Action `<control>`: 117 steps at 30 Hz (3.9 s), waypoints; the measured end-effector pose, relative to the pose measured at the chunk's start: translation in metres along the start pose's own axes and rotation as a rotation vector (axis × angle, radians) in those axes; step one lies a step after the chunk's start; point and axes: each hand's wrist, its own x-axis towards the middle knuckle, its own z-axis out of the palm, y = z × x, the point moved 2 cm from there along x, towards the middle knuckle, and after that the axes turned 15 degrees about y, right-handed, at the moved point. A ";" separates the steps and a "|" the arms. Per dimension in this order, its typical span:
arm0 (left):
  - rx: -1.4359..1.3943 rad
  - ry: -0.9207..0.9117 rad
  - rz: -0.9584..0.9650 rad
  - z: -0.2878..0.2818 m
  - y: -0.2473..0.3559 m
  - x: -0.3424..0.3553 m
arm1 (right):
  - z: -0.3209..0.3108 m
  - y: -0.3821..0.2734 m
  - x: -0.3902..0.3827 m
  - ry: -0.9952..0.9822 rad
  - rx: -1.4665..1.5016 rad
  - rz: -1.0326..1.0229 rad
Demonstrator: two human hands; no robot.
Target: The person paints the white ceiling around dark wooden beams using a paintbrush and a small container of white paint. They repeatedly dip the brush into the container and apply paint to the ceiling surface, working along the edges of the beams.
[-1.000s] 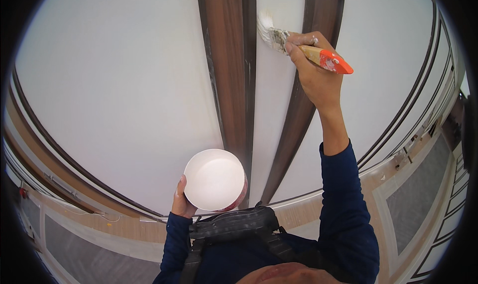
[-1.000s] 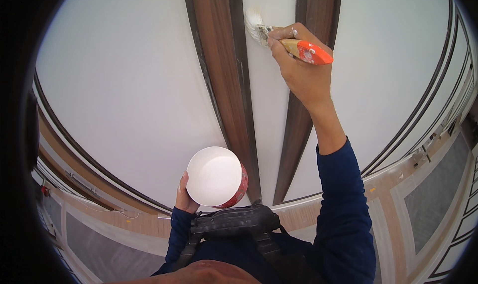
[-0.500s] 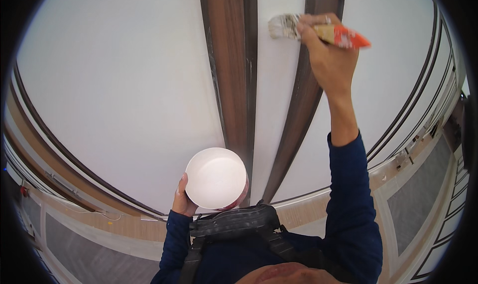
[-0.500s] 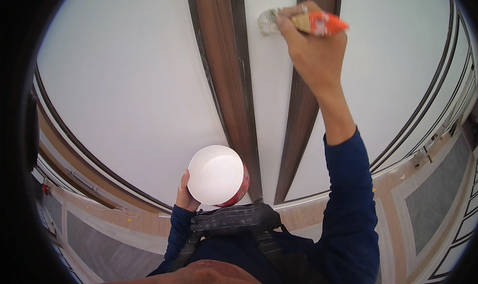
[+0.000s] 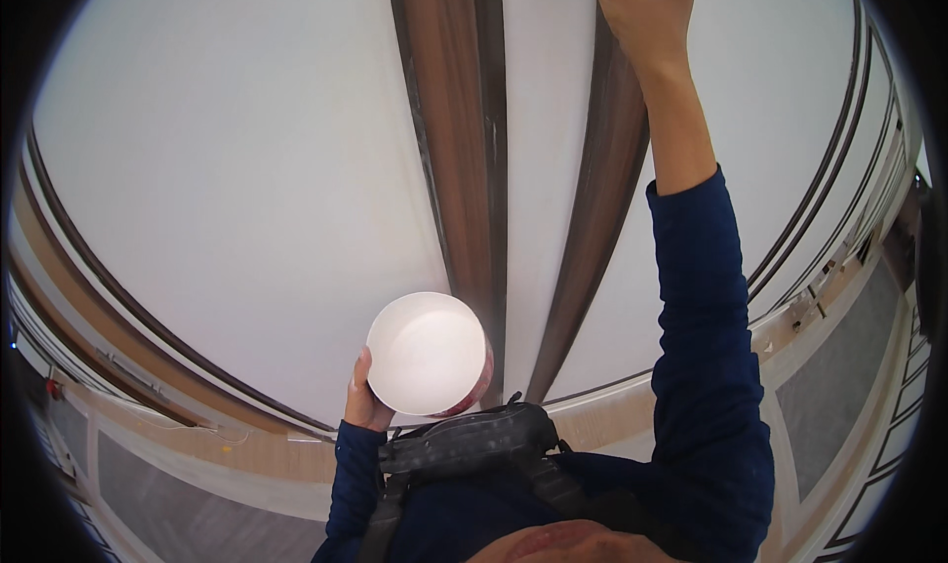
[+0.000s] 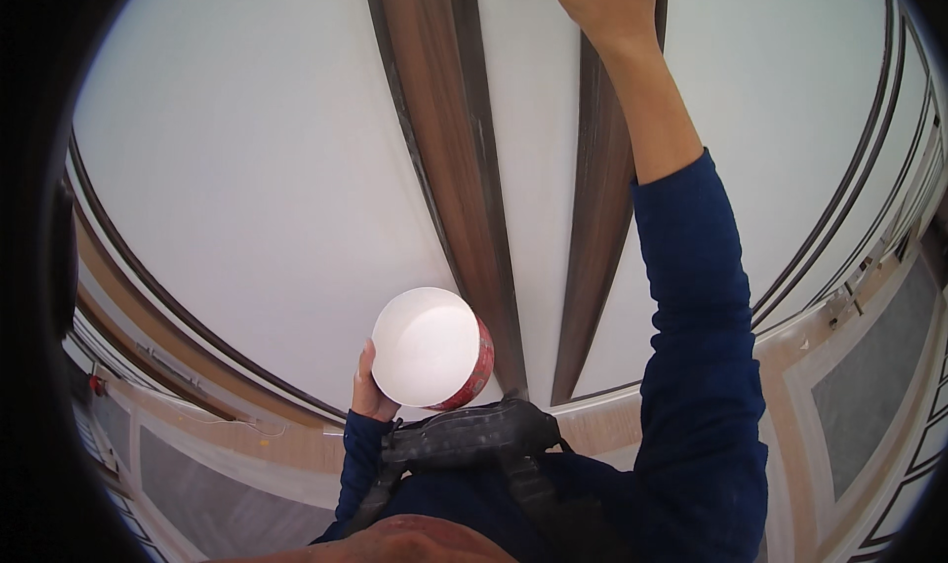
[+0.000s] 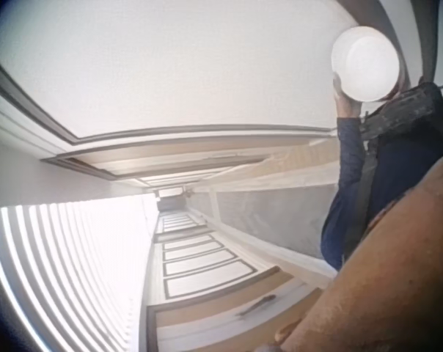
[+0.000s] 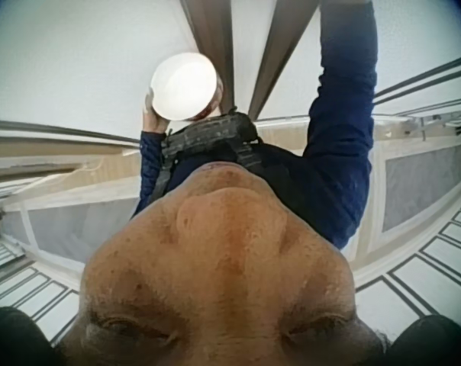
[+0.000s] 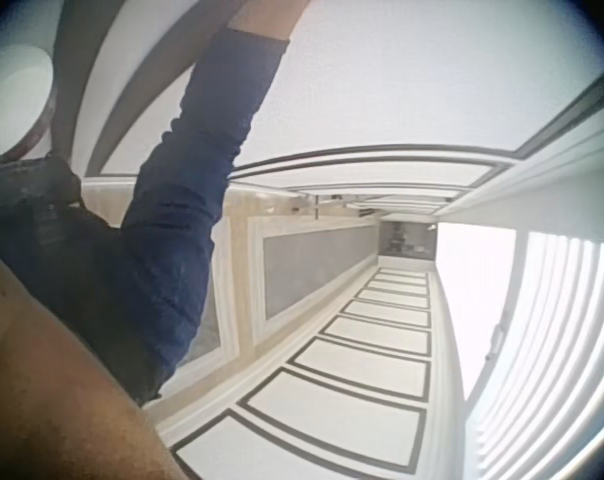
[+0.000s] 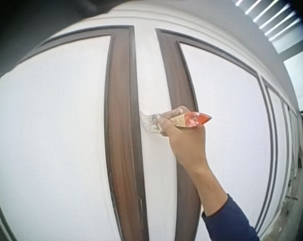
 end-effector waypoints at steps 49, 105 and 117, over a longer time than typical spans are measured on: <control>0.047 0.026 -0.048 -0.001 -0.001 -0.001 | -0.152 0.012 -0.263 -0.270 -0.338 0.343; 0.019 0.017 -0.042 -0.004 -0.002 0.007 | -0.107 0.015 -0.139 -0.135 -0.346 -0.008; -0.032 0.009 -0.037 -0.004 -0.004 0.008 | -0.132 0.001 -0.253 -0.320 -0.499 0.365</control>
